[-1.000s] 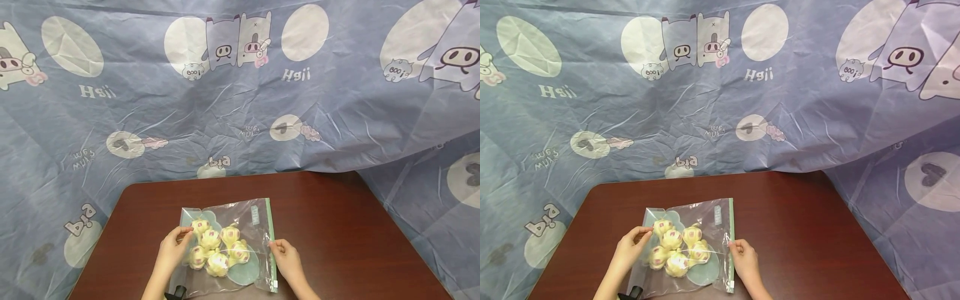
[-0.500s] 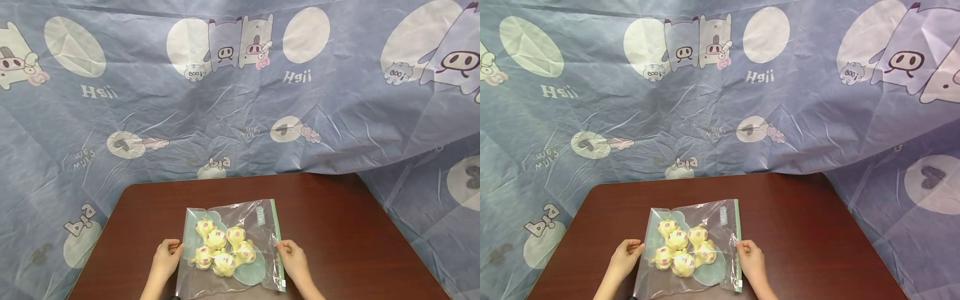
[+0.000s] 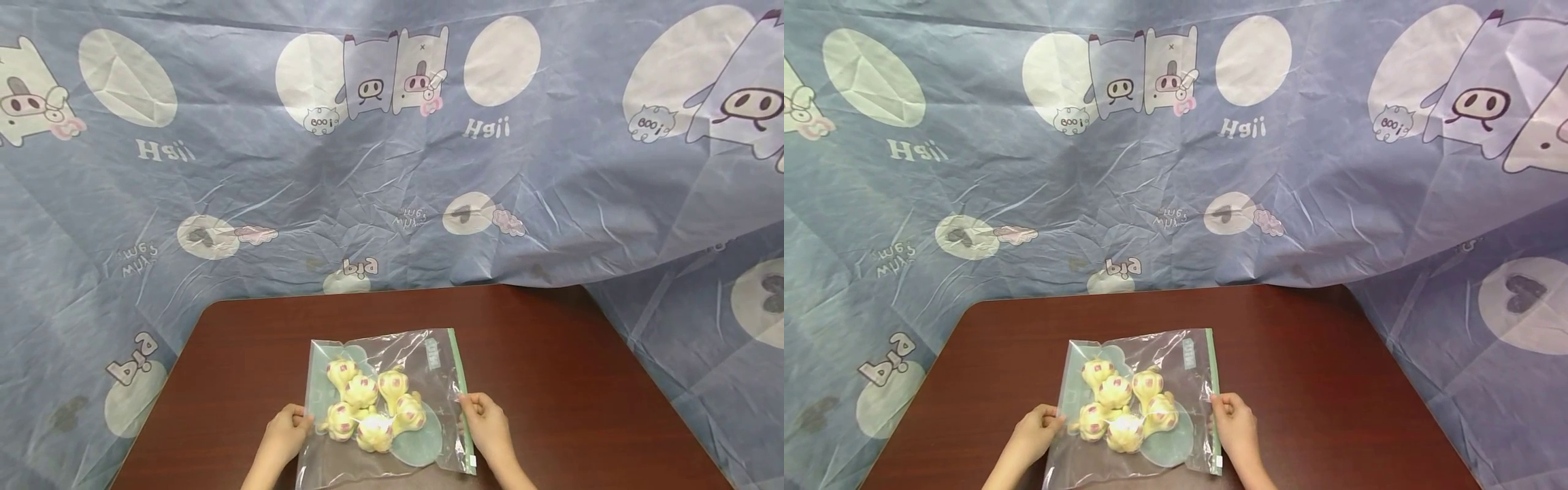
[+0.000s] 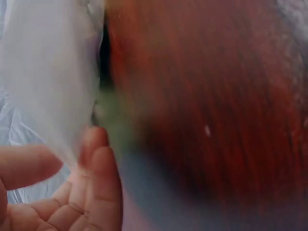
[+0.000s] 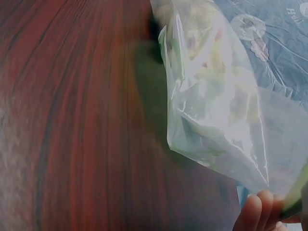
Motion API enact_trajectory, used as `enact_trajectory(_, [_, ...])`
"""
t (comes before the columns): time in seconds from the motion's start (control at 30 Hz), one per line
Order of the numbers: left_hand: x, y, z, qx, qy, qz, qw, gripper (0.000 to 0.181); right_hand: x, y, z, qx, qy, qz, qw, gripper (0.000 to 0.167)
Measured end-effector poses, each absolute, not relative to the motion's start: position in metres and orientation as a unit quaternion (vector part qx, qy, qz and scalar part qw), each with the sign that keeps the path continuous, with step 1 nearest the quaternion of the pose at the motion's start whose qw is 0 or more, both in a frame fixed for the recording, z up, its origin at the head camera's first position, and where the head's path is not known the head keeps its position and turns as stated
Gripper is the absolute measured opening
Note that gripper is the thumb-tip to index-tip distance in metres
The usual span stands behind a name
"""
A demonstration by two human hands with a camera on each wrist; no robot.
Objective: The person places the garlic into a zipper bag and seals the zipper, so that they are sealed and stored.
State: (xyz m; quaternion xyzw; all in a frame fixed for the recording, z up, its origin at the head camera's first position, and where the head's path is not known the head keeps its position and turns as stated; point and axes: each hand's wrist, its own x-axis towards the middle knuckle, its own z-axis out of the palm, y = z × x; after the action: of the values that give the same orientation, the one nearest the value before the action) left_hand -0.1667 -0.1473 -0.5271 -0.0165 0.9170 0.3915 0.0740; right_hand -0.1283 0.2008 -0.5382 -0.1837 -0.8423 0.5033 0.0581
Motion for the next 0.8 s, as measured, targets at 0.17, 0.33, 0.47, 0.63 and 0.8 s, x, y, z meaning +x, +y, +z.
enact_trajectory(0.17, [-0.166, -0.146, -0.528, -0.008, 0.917, 0.395, 0.051, 0.019, -0.129, 0.205, -0.540, -0.193, -0.848, 0.490, 0.058, 0.032])
enact_trajectory(0.33, [-0.166, -0.145, -0.528, -0.007, 0.918, 0.395, 0.045, 0.017, -0.130, 0.209, -0.543, -0.195, -0.857, 0.474, 0.055, 0.033])
enact_trajectory(0.47, [-0.166, -0.144, -0.529, -0.012, 0.916, 0.399, 0.044, 0.017, -0.129, 0.214, -0.545, -0.188, -0.866, 0.459, 0.063, 0.032])
enact_trajectory(0.63, [-0.167, -0.144, -0.532, -0.019, 0.911, 0.408, 0.050, 0.015, -0.128, 0.218, -0.548, -0.179, -0.876, 0.443, 0.065, 0.028])
enact_trajectory(0.8, [-0.167, -0.143, -0.533, -0.022, 0.911, 0.410, 0.047, 0.014, -0.128, 0.224, -0.550, -0.176, -0.890, 0.414, 0.082, 0.024])
